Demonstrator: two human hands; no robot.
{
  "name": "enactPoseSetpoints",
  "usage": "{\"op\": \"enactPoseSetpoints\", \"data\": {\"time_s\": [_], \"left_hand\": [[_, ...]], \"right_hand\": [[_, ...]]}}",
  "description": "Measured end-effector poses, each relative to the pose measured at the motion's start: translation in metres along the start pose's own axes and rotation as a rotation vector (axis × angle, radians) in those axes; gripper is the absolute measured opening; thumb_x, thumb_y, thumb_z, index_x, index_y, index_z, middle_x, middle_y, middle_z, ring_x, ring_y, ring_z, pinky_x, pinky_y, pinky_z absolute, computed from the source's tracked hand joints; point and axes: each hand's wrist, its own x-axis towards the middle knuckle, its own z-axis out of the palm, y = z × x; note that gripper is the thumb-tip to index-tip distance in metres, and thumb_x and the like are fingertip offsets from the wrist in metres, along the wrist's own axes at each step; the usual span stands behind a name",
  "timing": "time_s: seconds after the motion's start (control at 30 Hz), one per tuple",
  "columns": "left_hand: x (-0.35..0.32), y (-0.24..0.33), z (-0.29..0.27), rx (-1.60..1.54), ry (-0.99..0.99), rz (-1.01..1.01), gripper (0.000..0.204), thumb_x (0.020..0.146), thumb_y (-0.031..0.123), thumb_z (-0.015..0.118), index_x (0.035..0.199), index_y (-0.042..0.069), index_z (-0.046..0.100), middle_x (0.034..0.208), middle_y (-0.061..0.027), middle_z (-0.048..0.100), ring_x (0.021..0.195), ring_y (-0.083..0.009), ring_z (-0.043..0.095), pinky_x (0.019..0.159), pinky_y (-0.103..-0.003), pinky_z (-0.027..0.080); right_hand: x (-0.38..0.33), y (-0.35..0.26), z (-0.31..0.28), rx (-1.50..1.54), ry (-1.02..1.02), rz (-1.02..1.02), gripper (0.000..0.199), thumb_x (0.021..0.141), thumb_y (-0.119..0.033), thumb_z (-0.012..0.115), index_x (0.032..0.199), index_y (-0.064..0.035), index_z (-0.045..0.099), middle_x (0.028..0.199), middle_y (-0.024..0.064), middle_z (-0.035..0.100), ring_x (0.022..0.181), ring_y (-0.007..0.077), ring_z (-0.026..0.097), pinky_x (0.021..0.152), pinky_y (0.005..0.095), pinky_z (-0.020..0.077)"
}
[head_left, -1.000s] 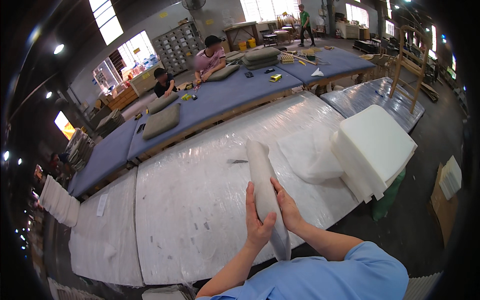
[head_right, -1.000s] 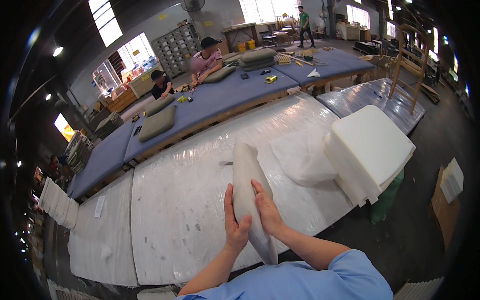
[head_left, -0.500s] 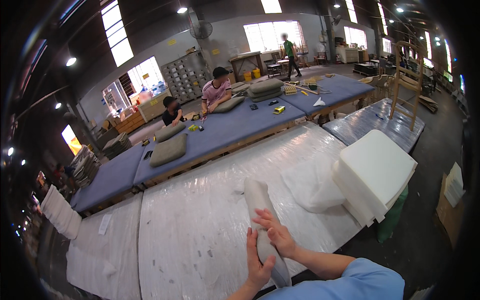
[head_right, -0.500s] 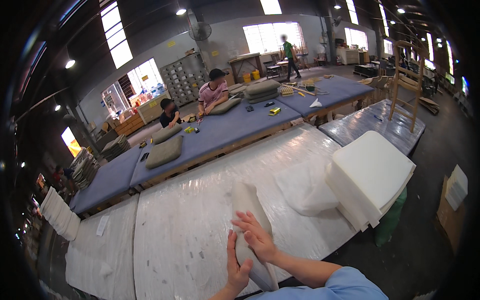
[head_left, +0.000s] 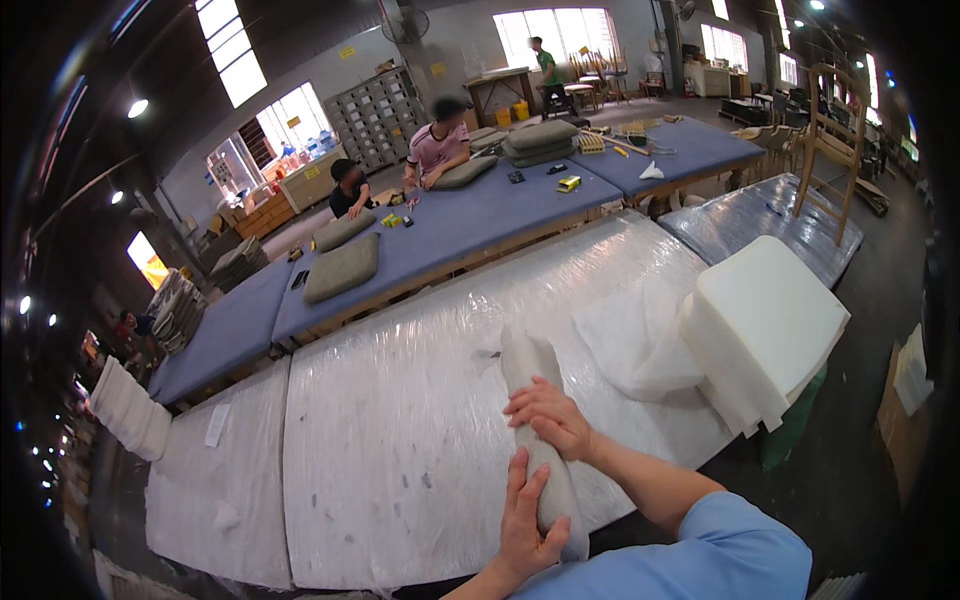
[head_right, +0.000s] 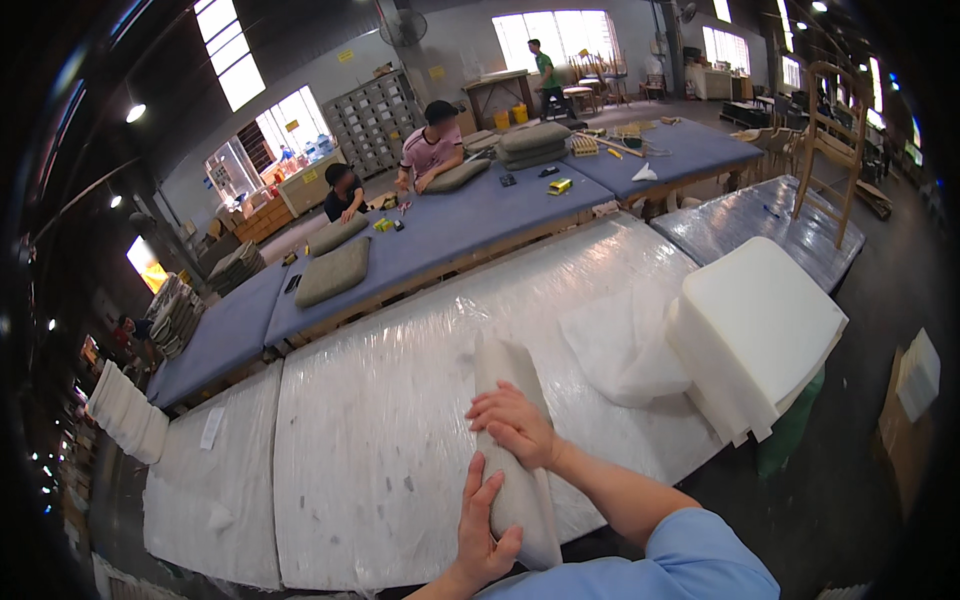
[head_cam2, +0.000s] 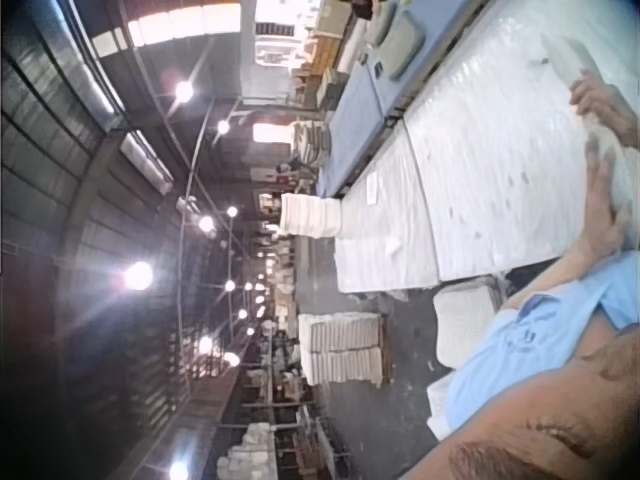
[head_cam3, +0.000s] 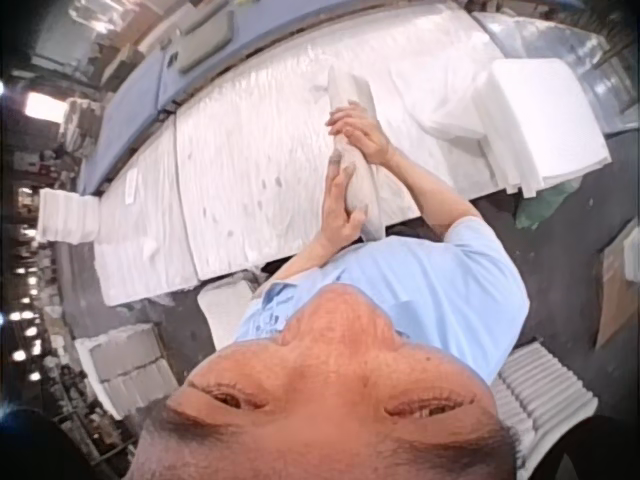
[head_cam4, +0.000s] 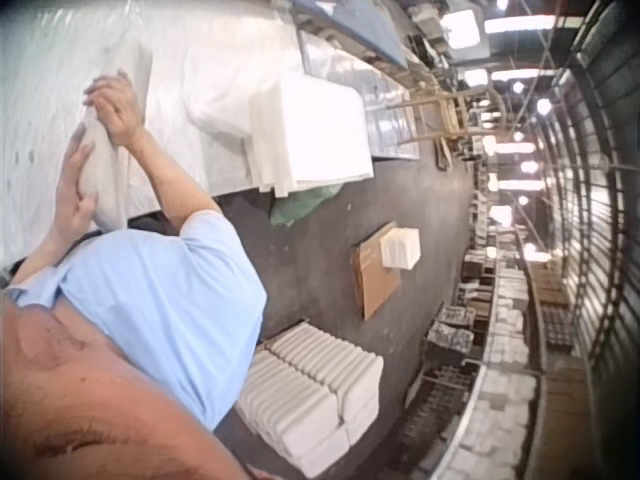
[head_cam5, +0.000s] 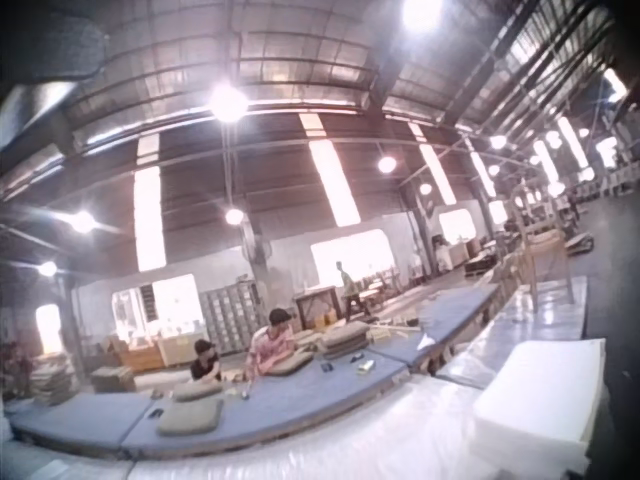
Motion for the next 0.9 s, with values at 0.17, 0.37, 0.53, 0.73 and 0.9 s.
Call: {"op": "enactPoseSetpoints", "data": {"time_s": [0.17,0.37,0.53,0.73,0.9], "left_hand": [[0.003,0.004,-0.002,0.053,-0.035,0.058,0.058,0.088,0.023,0.064,0.140,-0.002,0.056,0.162,-0.0366,0.029,0.152,-0.0486,0.030,0.122,-0.054,0.027],[0.004,-0.008,0.003,-0.017,0.033,-0.008,0.045,0.095,0.022,0.055,0.135,0.001,0.062,0.163,-0.0320,0.032,0.153,-0.0489,0.027,0.125,-0.055,0.021],[0.023,-0.021,-0.008,-0.168,0.131,-0.109,0.050,0.102,0.019,0.035,0.142,-0.002,0.057,0.164,-0.0254,0.034,0.155,-0.0400,0.028,0.126,-0.049,0.020],[0.021,-0.020,-0.012,-0.222,0.161,-0.193,0.056,0.108,0.025,0.027,0.153,-0.003,0.044,0.168,-0.0182,0.032,0.158,-0.0312,0.022,0.129,-0.044,0.013],[0.015,-0.018,-0.005,-0.268,0.183,-0.224,0.058,0.107,0.025,0.029,0.157,-0.003,0.036,0.169,-0.0183,0.026,0.159,-0.0303,0.017,0.129,-0.042,0.011]], "right_hand": [[0.033,0.042,-0.014,-0.085,-0.027,0.002,0.033,0.099,-0.028,0.047,0.100,-0.0090,0.075,0.121,0.0097,0.071,0.129,0.0299,0.057,0.120,0.0485,0.0266],[0.066,0.108,-0.018,-0.151,-0.014,0.021,0.037,0.098,-0.031,0.048,0.095,-0.0072,0.076,0.119,0.0122,0.072,0.126,0.0324,0.058,0.113,0.0427,0.0395],[0.085,0.114,0.000,-0.101,0.004,0.053,0.038,0.098,-0.029,0.046,0.095,-0.0053,0.075,0.117,0.0138,0.072,0.127,0.0343,0.057,0.112,0.0414,0.0403],[0.089,0.107,0.006,-0.129,-0.014,0.072,0.040,0.099,-0.030,0.044,0.094,-0.0052,0.075,0.117,0.0133,0.073,0.130,0.0345,0.056,0.114,0.0420,0.0394],[0.085,0.104,0.007,-0.096,0.023,0.096,0.041,0.100,-0.031,0.043,0.096,-0.0046,0.075,0.122,0.0150,0.071,0.132,0.0357,0.055,0.116,0.0421,0.0373]]}}
